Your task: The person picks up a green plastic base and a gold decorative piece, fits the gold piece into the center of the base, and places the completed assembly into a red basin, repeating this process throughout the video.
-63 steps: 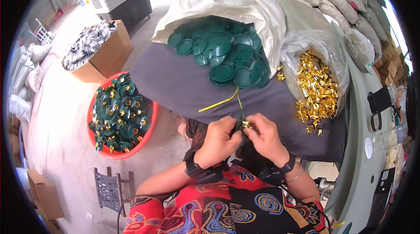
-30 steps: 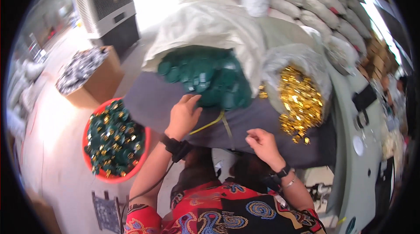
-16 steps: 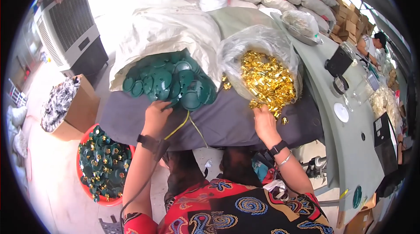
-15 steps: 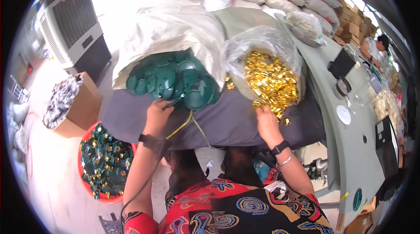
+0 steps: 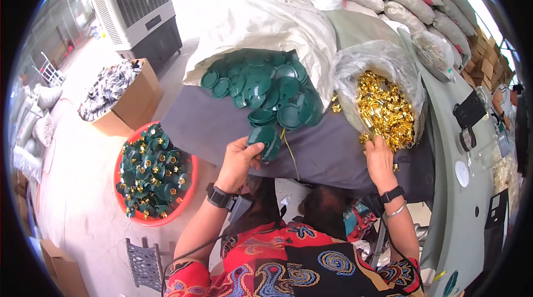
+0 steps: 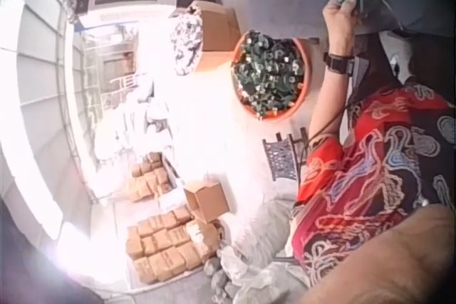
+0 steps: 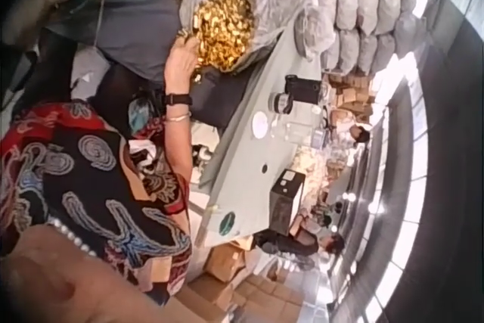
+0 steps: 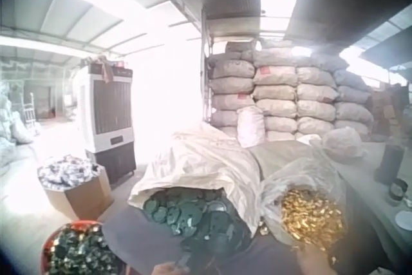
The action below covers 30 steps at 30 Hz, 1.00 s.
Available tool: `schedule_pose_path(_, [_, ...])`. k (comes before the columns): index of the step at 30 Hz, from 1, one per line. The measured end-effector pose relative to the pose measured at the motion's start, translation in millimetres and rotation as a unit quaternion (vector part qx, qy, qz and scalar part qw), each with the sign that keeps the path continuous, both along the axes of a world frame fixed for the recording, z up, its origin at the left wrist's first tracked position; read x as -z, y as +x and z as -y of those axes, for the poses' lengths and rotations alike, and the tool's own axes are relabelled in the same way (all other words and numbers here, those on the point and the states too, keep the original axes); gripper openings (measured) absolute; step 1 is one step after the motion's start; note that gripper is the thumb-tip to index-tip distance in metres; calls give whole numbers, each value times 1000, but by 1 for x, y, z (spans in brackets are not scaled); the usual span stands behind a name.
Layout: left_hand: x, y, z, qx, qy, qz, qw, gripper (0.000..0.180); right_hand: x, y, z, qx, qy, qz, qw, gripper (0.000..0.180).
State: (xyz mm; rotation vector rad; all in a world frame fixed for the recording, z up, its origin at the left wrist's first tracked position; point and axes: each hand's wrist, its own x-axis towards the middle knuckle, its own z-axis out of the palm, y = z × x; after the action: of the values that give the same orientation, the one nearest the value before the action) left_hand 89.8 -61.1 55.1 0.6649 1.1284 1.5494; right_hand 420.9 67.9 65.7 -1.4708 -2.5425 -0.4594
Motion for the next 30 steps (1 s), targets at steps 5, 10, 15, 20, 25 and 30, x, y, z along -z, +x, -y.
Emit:
schedule_pose_path(5, [-13, 48, 7, 92, 31, -49, 994, 22, -20, -34, 46, -165, -274, -423, 848, 21])
schedule_pose_path(10, [-24, 85, 11, 102, 103, -122, 982, 19, -14, -74, 78, -250, -399, -585, 660, 28])
schedule_pose_path(15, [-21, 84, 20, 80, 90, -248, 961, 14, -17, -81, 83, -284, -315, -521, 740, 31])
schedule_pose_path(20, [-17, 86, 23, 31, 101, -315, 943, 12, -25, -87, 88, -336, -154, -384, 846, 35])
schedule_pose_path(25, [-18, 84, 25, -17, 163, -424, 891, 13, -29, -95, 87, -339, -156, -355, 857, 27])
schedule_pose_path(30, [-10, 82, 31, -34, 215, -526, 822, 31, -24, -102, 83, -237, -398, -469, 752, 16])
